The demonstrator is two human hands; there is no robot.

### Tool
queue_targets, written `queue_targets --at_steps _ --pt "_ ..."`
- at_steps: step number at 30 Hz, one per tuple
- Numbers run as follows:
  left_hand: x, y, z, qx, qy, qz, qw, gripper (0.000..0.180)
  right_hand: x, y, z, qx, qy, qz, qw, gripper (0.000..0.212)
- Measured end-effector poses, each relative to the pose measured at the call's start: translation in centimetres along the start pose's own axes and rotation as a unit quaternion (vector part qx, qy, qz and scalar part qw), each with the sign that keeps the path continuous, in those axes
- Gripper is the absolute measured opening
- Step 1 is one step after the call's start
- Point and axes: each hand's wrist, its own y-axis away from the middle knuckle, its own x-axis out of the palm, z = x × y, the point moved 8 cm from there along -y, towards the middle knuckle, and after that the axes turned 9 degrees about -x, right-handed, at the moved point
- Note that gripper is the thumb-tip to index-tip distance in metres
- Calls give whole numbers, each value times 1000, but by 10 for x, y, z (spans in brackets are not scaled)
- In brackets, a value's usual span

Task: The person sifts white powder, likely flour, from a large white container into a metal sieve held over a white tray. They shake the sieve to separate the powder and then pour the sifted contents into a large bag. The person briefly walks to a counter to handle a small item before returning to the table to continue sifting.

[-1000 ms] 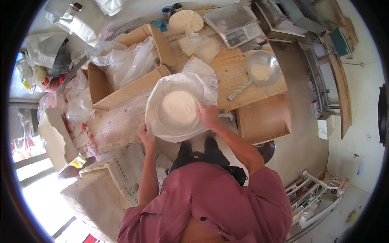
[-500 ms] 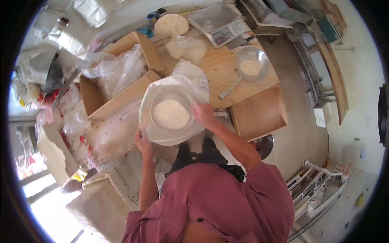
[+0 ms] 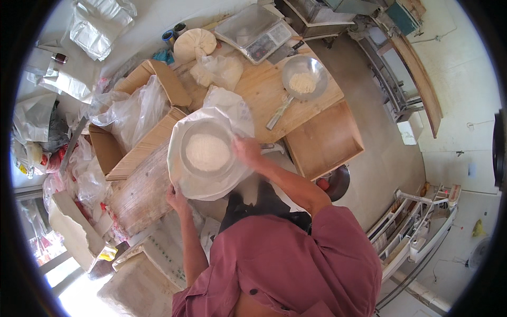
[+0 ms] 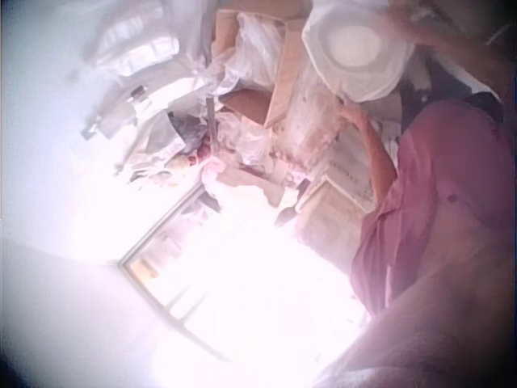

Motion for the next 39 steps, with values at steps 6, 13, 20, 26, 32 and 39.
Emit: queue_targets --at_steps 6,13,20,26,32,39 --pt "-6 -6 11 1 -41 -25 999 17 1 -2 5 -13 0 -4 1000 25" --pt "-3 -3 10 -2 -39 -8 999 18 5 6 10 -22 0 41 999 30" --pt "-2 -3 2 -4 -25 -3 1000 19 11 10 1 4 21 57 998 35" --pt "-17 -7 6 6 -74 -31 997 17 10 -8 4 -17 -7 51 999 26" --pt "-18 -7 1 20 -107 -22 994 15 -7 -12 -6 35 18 7 999 21" --pt "-18 -4 11 32 -64 -52 996 17 1 -12 1 -20 -1 0 1000 22"
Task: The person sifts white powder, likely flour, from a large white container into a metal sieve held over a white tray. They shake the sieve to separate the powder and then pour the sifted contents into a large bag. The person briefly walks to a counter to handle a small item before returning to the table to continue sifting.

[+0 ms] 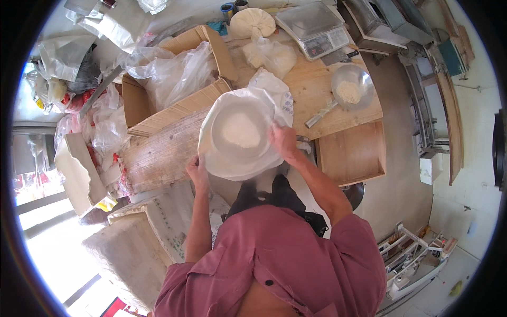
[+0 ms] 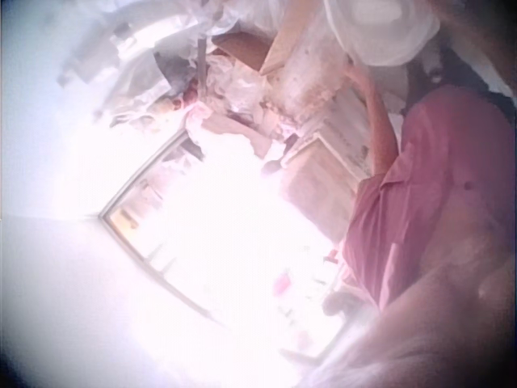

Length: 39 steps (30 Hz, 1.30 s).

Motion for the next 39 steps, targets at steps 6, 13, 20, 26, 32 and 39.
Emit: queue_targets --at_steps 6,13,20,26,32,39 --pt "1 2 -9 -6 30 16 999 16 6 5 -4 -1 -16 5 1000 24" --pt "-4 3 -10 -43 -39 26 998 14 -7 4 21 -32 3 27 999 27" --pt "-14 -1 9 -77 -85 36 993 18 -12 8 38 -52 -10 41 998 25" --pt "-16 29 -102 135 -157 -96 974 28 -13 12 27 -27 26 26 999 25" --pt "72 18 -140 -117 227 205 945 39 -23 8 34 -13 13 -34 999 26" --pt "173 37 -14 -410 328 275 805 37 -21 10 47 14 0 -43 999 23"
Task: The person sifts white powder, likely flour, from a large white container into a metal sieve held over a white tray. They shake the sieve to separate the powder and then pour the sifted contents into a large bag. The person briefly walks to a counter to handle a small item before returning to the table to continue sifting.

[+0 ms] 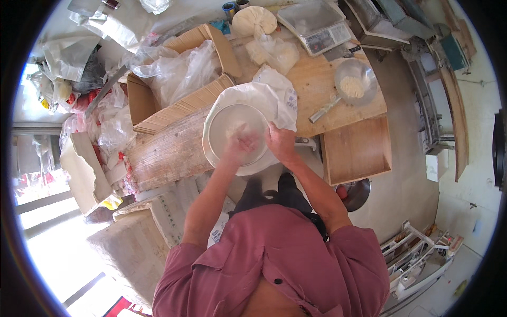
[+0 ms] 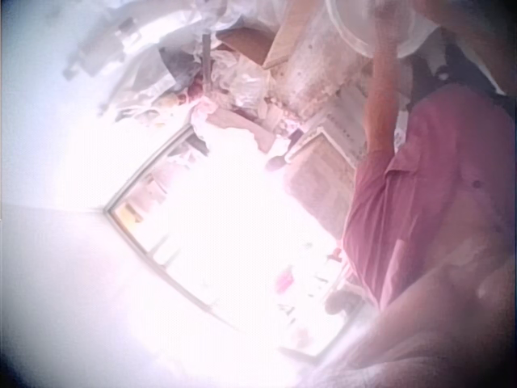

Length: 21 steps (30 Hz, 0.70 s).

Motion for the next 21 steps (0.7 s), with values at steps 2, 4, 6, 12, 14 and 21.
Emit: queue_targets --at_steps 2,4,6,12,14,21 --pt "4 0 9 3 -75 17 997 35 3 4 -2 7 -7 5 1000 22" --pt "5 -2 -20 103 -148 -20 983 35 3 9 -2 13 -13 4 1000 22" --pt "14 3 -48 186 -187 -48 964 34 2 13 -3 20 -13 1 1000 21" --pt "33 7 -33 156 -85 -4 984 33 -2 8 -4 42 -17 -14 999 21" --pt "30 12 -2 67 -115 -14 991 35 -2 8 -5 40 -9 -14 999 21" --pt "17 14 -70 280 -234 -70 929 38 -1 15 -5 38 -7 -9 999 23"
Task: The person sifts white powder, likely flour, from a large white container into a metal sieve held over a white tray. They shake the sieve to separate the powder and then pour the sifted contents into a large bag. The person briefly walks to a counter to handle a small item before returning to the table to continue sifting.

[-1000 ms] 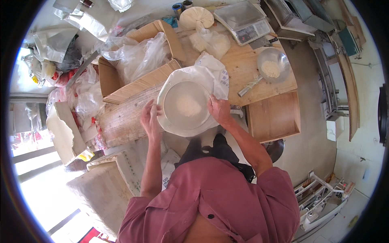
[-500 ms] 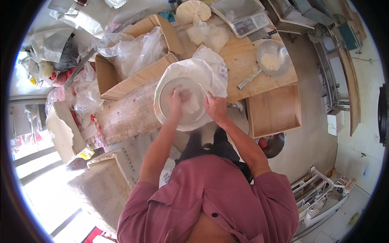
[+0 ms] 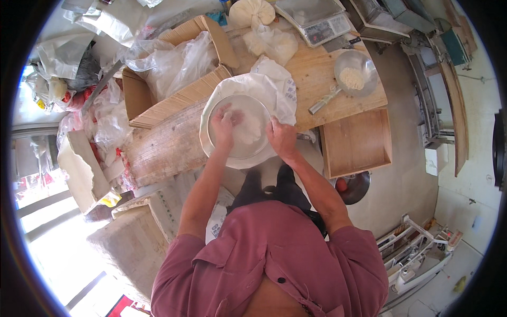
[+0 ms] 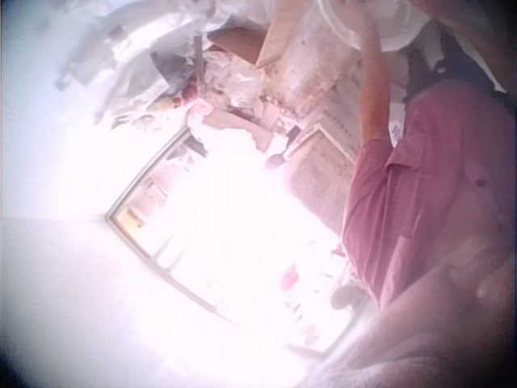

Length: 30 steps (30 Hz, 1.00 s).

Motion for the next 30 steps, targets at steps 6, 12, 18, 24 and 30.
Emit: queue_targets --at_steps 6,12,18,24,30 --pt "38 51 -31 -64 -22 81 994 43 5 1 -11 -1 21 -14 1000 26" --pt "23 59 -63 -3 -98 93 991 43 9 7 -17 -30 69 27 997 29" --pt "17 41 -32 -49 -126 120 984 42 11 8 -5 -17 41 16 999 29" --pt "11 0 45 -123 -178 69 974 36 4 2 -1 9 16 -4 1000 23" --pt "17 -17 15 -120 85 17 989 32 8 3 -8 30 38 -25 998 24"
